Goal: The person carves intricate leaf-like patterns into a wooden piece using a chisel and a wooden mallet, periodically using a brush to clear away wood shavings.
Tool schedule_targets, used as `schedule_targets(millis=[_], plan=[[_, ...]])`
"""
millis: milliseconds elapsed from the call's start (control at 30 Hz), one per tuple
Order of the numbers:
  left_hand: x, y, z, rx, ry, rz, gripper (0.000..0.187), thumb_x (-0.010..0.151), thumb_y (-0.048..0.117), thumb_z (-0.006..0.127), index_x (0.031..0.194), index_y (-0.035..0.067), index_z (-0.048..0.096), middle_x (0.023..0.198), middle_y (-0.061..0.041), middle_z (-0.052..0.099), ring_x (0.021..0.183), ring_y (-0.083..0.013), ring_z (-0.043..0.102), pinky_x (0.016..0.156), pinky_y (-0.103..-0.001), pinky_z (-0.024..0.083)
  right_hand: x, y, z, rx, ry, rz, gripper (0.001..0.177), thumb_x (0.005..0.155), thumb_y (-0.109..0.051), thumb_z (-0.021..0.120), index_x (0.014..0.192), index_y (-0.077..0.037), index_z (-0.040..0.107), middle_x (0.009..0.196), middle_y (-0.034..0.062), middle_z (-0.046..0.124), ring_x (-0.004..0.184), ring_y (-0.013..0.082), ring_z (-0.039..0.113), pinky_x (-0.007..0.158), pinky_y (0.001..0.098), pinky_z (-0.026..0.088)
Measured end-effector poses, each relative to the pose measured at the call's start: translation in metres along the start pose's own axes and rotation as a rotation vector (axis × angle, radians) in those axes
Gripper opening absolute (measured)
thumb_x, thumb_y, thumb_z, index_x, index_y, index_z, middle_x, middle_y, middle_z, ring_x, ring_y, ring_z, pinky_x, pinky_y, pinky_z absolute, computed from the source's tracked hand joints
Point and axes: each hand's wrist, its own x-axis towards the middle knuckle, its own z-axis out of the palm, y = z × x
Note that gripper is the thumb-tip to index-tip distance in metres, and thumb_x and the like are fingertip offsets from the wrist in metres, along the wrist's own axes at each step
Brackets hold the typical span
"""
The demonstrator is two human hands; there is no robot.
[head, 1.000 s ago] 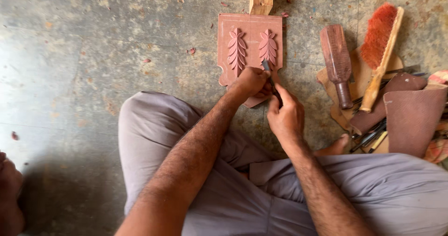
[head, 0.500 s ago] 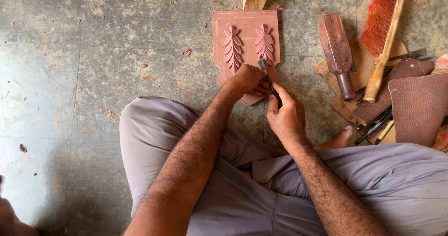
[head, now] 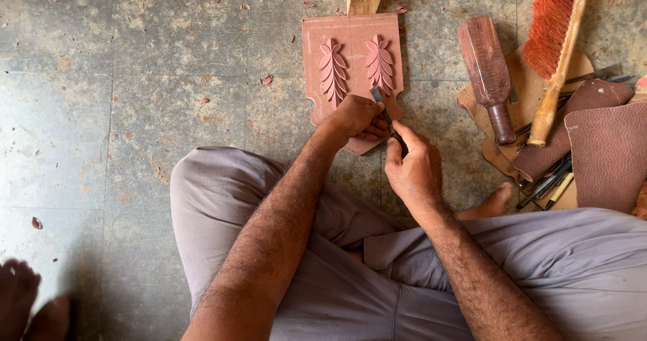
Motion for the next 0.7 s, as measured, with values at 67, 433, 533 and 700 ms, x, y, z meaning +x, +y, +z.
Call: schedule_targets(millis=[67, 433, 533, 700], plan=[[0.000, 0.000, 0.000, 0.013, 0.007, 0.013, 0.039, 0.106, 0.031, 0.054, 0.107, -0.002, 0.074, 0.091, -0.014, 0.078, 0.078, -0.0219, 0.077, 0.072, -0.037, 0.069, 0.001, 0.000, 0.000, 0.003, 0.000, 0.005, 0.036, 0.097, -0.012, 0.063, 0.129, 0.003, 0.067, 0.119, 0.0243, 0.073, 0.110, 0.0354, 0.072, 0.096, 0.0436, 0.057], [0.004, -0.002, 0.000, -0.014, 0.014, 0.002, 0.039, 0.106, 0.031, 0.054, 0.105, -0.002, 0.074, 0.089, -0.015, 0.077, 0.076, -0.0224, 0.077, 0.071, -0.037, 0.069, 0.005, -0.006, -0.001, -0.036, 0.002, 0.014, 0.036, 0.095, -0.010, 0.063, 0.128, 0.003, 0.069, 0.118, 0.0247, 0.073, 0.109, 0.0361, 0.072, 0.096, 0.0440, 0.057], [0.008, -0.007, 0.002, -0.021, 0.028, 0.004, 0.038, 0.106, 0.030, 0.055, 0.104, -0.003, 0.074, 0.088, -0.015, 0.077, 0.074, -0.0226, 0.077, 0.069, -0.038, 0.069, 0.003, -0.005, 0.002, -0.050, 0.023, 0.012, 0.036, 0.095, -0.010, 0.063, 0.127, 0.003, 0.069, 0.118, 0.0256, 0.072, 0.108, 0.0369, 0.072, 0.095, 0.0447, 0.057], [0.018, -0.014, 0.006, -0.085, 0.046, 0.012, 0.036, 0.106, 0.028, 0.056, 0.102, -0.004, 0.072, 0.084, -0.015, 0.076, 0.071, -0.0239, 0.076, 0.066, -0.039, 0.068, 0.001, 0.003, 0.010, -0.018, 0.034, -0.003, 0.036, 0.096, -0.008, 0.064, 0.129, 0.004, 0.067, 0.115, 0.0266, 0.072, 0.106, 0.0370, 0.073, 0.090, 0.0437, 0.059]])
